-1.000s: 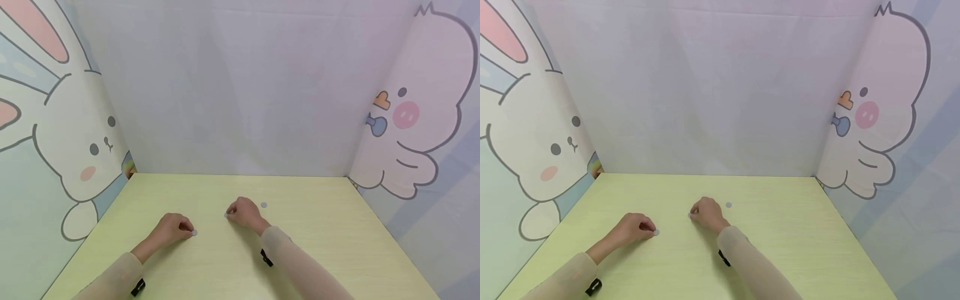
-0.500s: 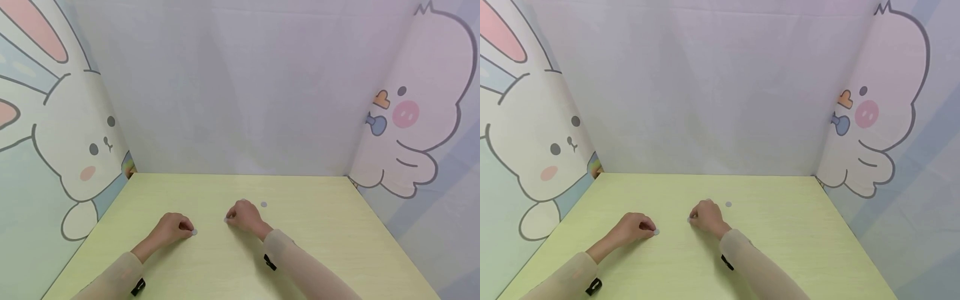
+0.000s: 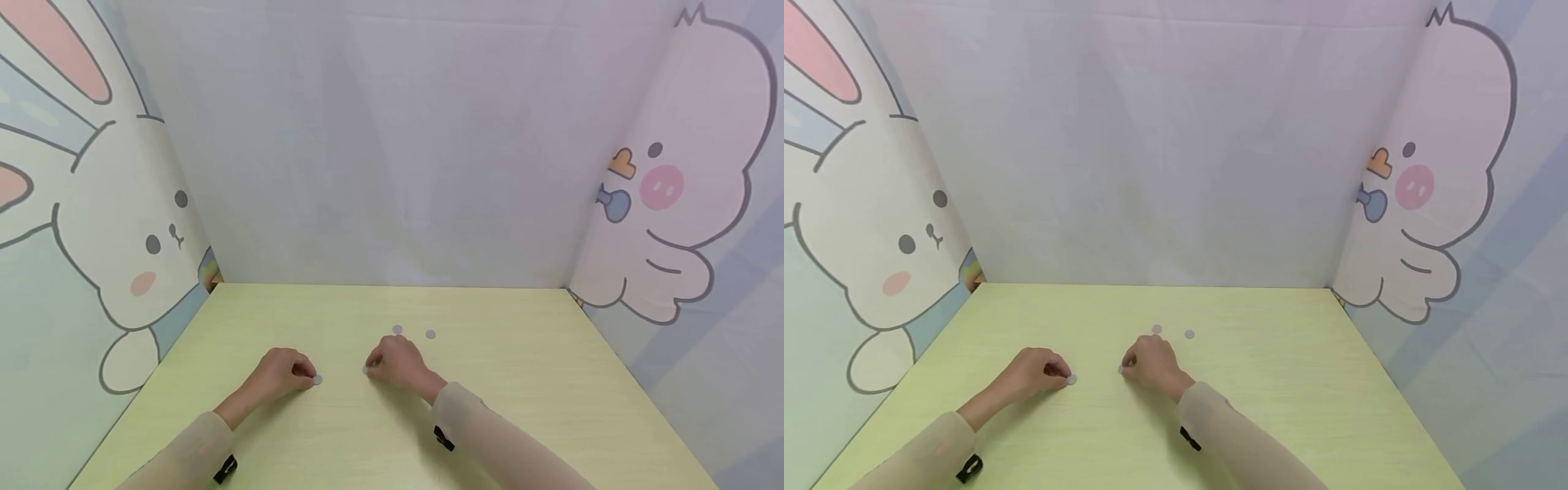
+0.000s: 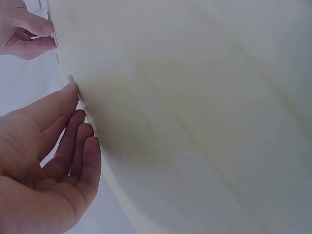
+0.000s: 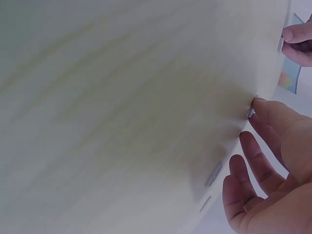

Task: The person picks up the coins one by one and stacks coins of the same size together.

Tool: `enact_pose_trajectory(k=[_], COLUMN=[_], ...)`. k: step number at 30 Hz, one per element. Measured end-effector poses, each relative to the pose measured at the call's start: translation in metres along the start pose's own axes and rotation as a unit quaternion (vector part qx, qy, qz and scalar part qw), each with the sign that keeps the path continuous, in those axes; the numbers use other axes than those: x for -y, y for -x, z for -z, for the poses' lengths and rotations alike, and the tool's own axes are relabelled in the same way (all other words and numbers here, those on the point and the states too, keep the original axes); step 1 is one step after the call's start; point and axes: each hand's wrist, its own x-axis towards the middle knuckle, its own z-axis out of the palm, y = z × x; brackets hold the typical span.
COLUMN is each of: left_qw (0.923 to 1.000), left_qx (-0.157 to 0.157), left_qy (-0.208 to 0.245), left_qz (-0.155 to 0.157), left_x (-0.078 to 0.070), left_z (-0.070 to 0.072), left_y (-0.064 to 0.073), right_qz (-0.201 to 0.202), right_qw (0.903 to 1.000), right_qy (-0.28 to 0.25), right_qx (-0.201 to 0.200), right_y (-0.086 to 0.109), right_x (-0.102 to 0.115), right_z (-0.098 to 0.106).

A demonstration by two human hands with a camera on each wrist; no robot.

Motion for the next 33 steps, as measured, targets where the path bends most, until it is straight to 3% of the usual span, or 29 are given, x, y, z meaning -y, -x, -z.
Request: enact_pose_trajectory(k=[33], left_qw=[0.9999], left_qx=[-0.004], left_qy=[0.001], left_qz=[-0.011], left_x=[0.0042], left_z=[-0.0010], left_y=[0.0001], right_qz=[0.012], right_qw=[0.9993], right_qy=[-0.033], right_qx=[-0.010], right_y=[0.0092], right_x=[0.0027], right_z=[-0.0020])
